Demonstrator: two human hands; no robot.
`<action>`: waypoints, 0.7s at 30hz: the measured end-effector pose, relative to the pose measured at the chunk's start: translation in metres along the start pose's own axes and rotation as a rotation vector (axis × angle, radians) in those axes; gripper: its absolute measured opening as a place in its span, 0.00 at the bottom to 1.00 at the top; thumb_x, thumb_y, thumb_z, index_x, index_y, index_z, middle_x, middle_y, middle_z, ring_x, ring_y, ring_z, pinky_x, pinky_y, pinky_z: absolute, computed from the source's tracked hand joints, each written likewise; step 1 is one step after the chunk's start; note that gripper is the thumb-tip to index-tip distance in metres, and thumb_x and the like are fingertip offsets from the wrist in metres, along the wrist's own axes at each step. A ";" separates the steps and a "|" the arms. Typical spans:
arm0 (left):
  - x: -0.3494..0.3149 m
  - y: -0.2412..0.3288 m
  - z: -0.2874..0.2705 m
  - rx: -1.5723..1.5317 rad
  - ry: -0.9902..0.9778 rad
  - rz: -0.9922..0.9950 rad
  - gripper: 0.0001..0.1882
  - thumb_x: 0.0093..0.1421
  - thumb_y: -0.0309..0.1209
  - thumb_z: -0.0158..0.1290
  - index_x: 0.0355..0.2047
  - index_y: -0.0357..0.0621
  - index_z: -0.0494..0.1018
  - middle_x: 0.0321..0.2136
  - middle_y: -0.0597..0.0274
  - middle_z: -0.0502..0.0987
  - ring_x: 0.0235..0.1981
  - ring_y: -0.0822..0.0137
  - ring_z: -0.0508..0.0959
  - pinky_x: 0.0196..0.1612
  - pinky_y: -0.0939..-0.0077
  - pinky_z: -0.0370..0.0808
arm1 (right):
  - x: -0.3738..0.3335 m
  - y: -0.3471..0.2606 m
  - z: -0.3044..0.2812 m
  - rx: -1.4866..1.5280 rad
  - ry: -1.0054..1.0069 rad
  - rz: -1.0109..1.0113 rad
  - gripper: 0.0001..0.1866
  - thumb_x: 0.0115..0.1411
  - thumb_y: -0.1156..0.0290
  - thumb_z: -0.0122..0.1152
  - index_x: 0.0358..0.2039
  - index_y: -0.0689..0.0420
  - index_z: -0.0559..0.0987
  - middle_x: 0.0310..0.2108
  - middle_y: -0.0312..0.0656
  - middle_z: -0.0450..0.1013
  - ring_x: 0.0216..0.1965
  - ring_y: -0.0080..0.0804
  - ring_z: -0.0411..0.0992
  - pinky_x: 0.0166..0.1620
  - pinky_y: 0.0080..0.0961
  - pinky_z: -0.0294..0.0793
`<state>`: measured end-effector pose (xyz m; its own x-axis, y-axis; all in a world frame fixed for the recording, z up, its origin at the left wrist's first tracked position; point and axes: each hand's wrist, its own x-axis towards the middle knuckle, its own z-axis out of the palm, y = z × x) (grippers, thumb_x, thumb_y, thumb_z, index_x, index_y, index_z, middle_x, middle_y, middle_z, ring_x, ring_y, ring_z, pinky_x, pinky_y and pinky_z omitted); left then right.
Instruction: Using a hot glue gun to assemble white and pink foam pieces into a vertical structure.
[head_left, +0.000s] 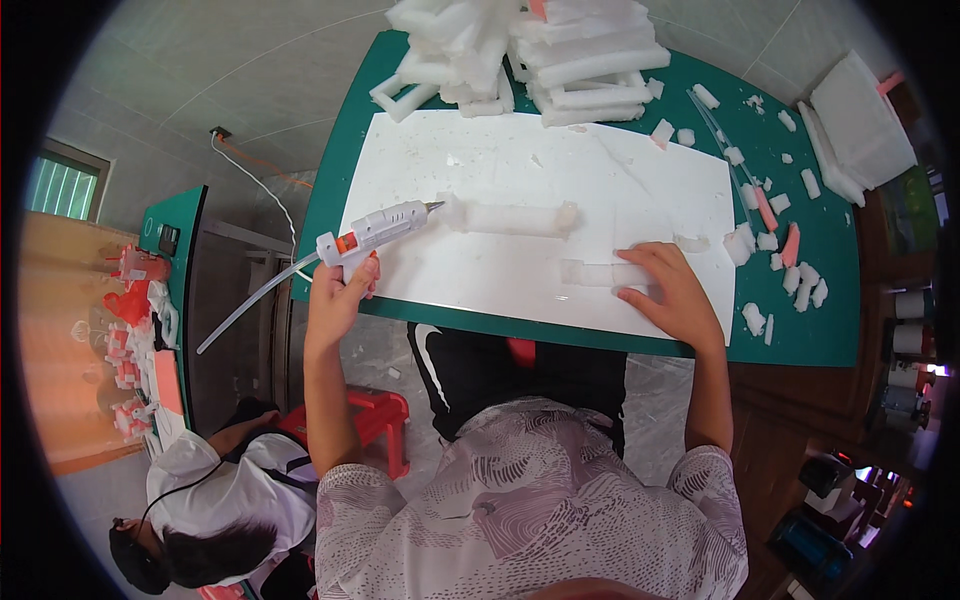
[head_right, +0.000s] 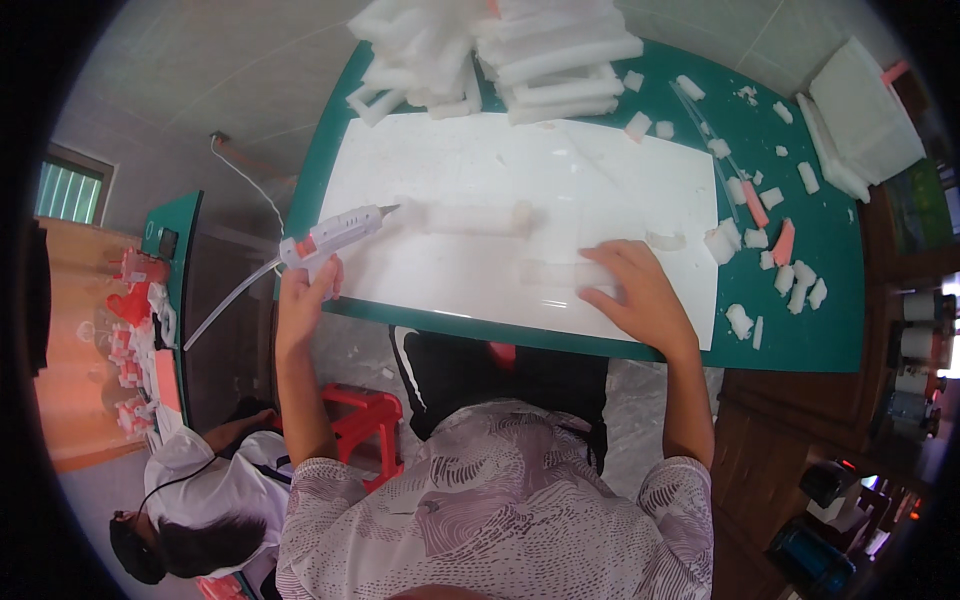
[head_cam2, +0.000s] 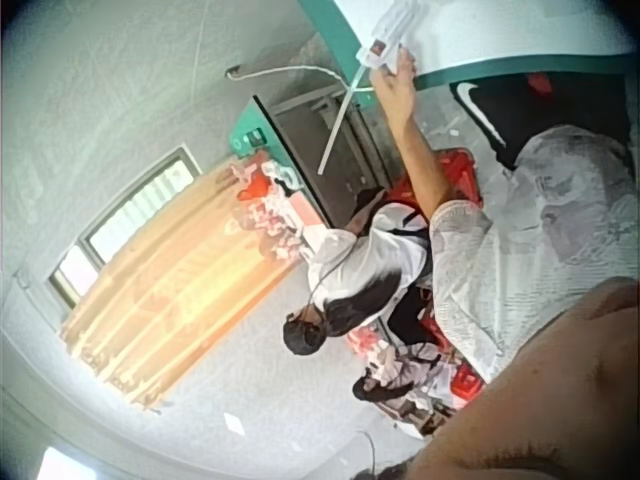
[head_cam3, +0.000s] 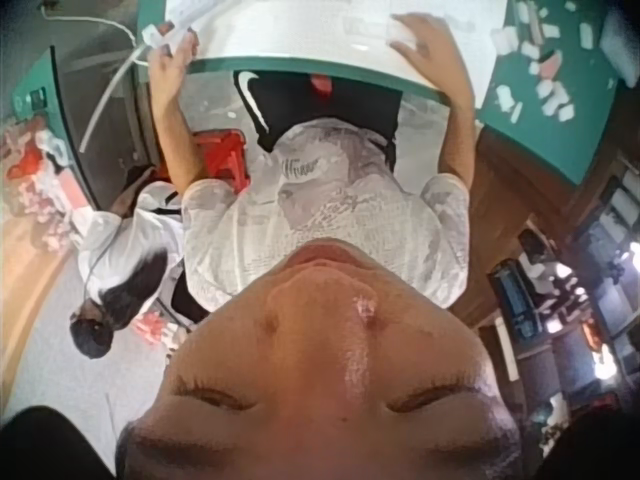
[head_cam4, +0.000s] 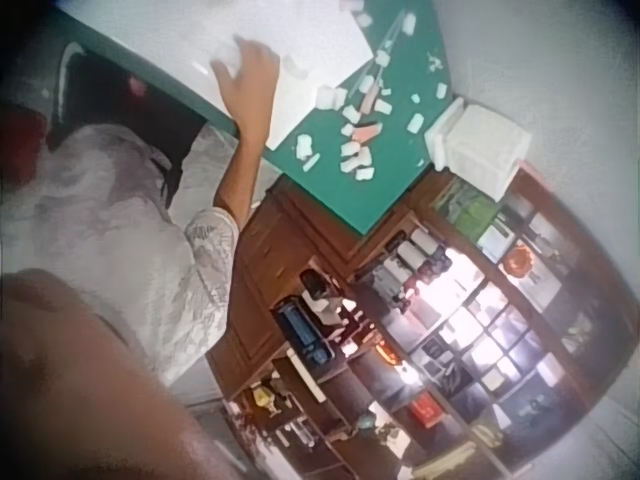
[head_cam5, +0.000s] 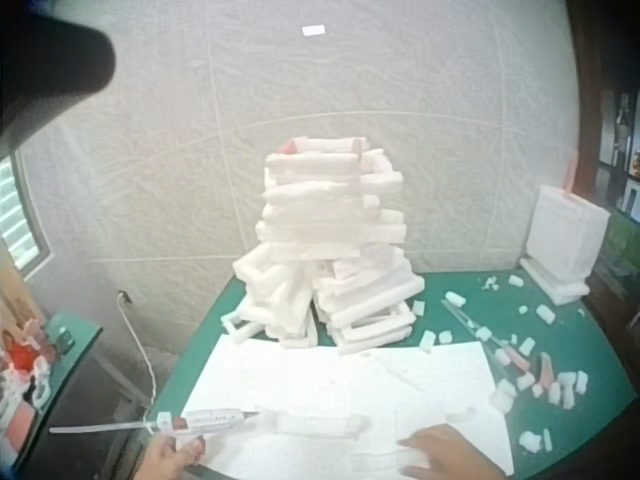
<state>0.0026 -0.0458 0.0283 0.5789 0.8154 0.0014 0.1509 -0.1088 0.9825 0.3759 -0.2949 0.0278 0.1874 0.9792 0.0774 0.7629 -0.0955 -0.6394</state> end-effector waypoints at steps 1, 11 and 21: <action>-0.001 0.001 0.000 0.013 0.009 -0.011 0.11 0.67 0.34 0.56 0.42 0.38 0.74 0.28 0.68 0.75 0.27 0.79 0.73 0.28 0.82 0.70 | 0.000 0.000 0.000 0.001 0.000 0.000 0.24 0.55 0.67 0.70 0.53 0.57 0.78 0.52 0.47 0.71 0.56 0.46 0.67 0.60 0.35 0.66; -0.008 0.007 -0.005 0.113 -0.056 0.000 0.15 0.67 0.33 0.54 0.48 0.36 0.76 0.38 0.61 0.83 0.25 0.80 0.73 0.27 0.83 0.70 | -0.001 -0.002 0.001 -0.010 -0.003 0.004 0.24 0.55 0.67 0.70 0.52 0.57 0.78 0.53 0.46 0.70 0.56 0.46 0.67 0.61 0.35 0.65; 0.000 0.044 0.065 0.024 -0.150 0.013 0.12 0.67 0.30 0.54 0.47 0.38 0.77 0.36 0.65 0.83 0.26 0.82 0.71 0.28 0.85 0.69 | 0.000 0.005 0.006 -0.044 -0.010 -0.068 0.20 0.53 0.72 0.70 0.48 0.57 0.80 0.52 0.45 0.70 0.55 0.44 0.67 0.59 0.34 0.67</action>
<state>0.0614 -0.0876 0.0595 0.6936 0.7202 -0.0155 0.1605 -0.1334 0.9780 0.3758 -0.2948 0.0202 0.1284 0.9855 0.1113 0.8004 -0.0367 -0.5984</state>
